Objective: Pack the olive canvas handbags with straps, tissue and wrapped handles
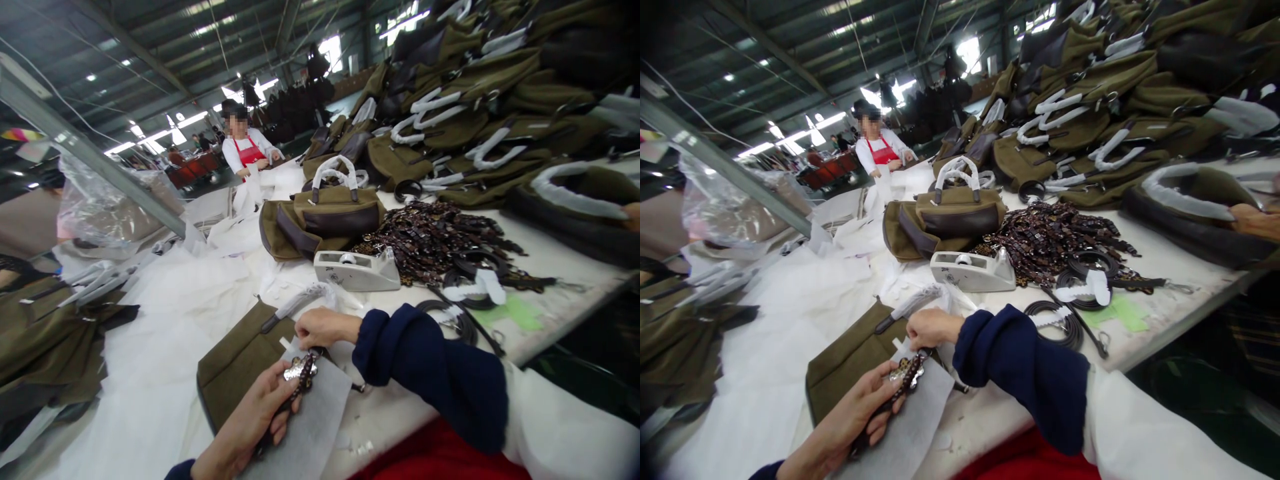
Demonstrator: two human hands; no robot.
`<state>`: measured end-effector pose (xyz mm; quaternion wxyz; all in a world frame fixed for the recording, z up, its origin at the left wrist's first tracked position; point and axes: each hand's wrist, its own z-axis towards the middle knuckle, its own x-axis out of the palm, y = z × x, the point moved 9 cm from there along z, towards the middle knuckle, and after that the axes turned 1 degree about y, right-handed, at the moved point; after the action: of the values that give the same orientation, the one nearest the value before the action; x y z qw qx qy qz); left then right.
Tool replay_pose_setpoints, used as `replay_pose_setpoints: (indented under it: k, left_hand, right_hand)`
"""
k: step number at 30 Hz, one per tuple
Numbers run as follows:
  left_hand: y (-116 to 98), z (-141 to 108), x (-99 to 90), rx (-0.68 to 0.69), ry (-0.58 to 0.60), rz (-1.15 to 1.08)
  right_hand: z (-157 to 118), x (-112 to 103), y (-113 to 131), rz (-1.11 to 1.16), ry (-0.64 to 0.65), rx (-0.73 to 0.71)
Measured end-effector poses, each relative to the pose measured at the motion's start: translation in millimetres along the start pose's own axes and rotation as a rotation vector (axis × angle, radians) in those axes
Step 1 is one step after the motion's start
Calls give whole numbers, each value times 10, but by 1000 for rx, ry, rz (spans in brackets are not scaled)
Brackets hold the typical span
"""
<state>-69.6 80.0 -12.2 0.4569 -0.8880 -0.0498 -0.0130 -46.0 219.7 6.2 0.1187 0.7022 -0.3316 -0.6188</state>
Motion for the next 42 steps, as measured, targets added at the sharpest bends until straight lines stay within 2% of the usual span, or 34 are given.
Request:
replay_pose_setpoints:
  k: [4,8,11,13,15,18,21,26,29,31,34,38,42]
  left_hand:
    - [-47,9,-74,-32,39,13]
    - [8,66,-189,-98,51,32]
    - [30,95,-181,-85,90,61]
    - [24,98,-176,-63,90,106]
    - [8,96,-184,-43,76,173]
    - [-8,96,-195,-24,66,280]
    - [-19,84,-229,-13,-6,432]
    - [-283,-82,-271,229,-350,879]
    - [-394,-175,-222,401,-456,1008]
    - [-408,-170,-183,488,-426,1018]
    - [-379,-107,-155,540,-333,983]
    - [-380,-97,-194,579,-345,939]
    - [-349,-96,-201,577,-352,960]
  right_hand:
    - [17,16,-74,-10,-29,37]
    - [39,42,-115,-27,-77,43]
    - [-24,25,-96,-44,-158,14]
    - [-122,-21,-31,-60,-254,-49]
    - [-239,-21,88,-62,-308,-175]
    - [-363,107,219,-46,-270,-352]
    - [-394,218,207,-40,-270,-404]
    - [-375,279,147,-27,-326,-371]
    - [-378,280,152,-30,-346,-346]
    - [-378,288,165,-42,-346,-344]
    - [-376,288,170,-55,-337,-323]
    - [-481,226,226,-53,-318,-311]
    - [-761,160,418,3,-300,-472]
